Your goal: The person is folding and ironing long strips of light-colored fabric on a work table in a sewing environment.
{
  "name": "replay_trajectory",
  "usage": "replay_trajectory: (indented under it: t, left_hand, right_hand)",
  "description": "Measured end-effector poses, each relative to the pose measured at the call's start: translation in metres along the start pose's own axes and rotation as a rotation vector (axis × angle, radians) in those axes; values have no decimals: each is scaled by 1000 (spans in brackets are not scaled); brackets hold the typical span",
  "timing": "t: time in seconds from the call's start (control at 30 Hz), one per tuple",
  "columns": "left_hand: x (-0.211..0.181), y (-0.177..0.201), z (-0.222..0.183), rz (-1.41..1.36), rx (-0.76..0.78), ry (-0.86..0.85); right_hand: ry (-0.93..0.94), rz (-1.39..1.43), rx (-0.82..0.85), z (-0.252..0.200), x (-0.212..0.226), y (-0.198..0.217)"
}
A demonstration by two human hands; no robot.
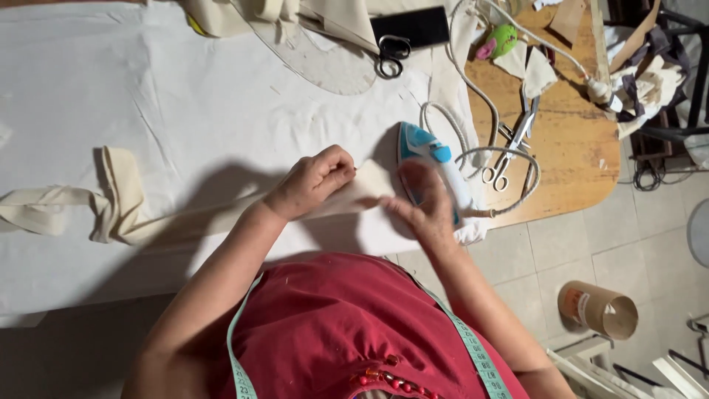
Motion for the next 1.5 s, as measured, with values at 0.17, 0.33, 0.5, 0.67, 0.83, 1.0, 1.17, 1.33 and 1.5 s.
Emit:
replay_trajectory:
  t: [0.17,0.33,0.5,0.67,0.83,1.0,1.17,1.33,1.5]
  left_hand:
    - [-41,24,-4,-160,-82,-75]
    - [-65,37,-6,-115,-192,-110]
    - [-96,38,1,38,-339,-415]
    - [-93,40,-2,162,-383,-589]
    - [-102,43,-5,197,-375,-690]
    - [-103,43,-5,187,-322,-762]
    - [-107,42,-4,105,-292,-760]
    - [-103,43,-6,91,-250,-737]
    - [-99,39,-3,25,-223,-587]
  right_hand:
    - [-289,695,347,-14,2,-40]
    - [-37,546,73,-11,38,-37]
    - [494,190,28,-26,77,-40]
    - [571,175,76,-27,79,-34]
    - [609,127,51,-33,82,-32]
    - [695,127,75,-37,81,-29]
    - [727,103,31,-39,86,-27]
    - [722,121,15,-41,86,-27]
    - [627,179,22,-41,77,-24]
Point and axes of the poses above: each hand's wrist, its own z-axis towards the middle knuckle, its own y-axis out of the back of the hand, x = y × z, the point moved 1 cm from there along z, towards the middle knuckle, and after that the axes turned 9 degrees about -y, right-handed, at the moved point
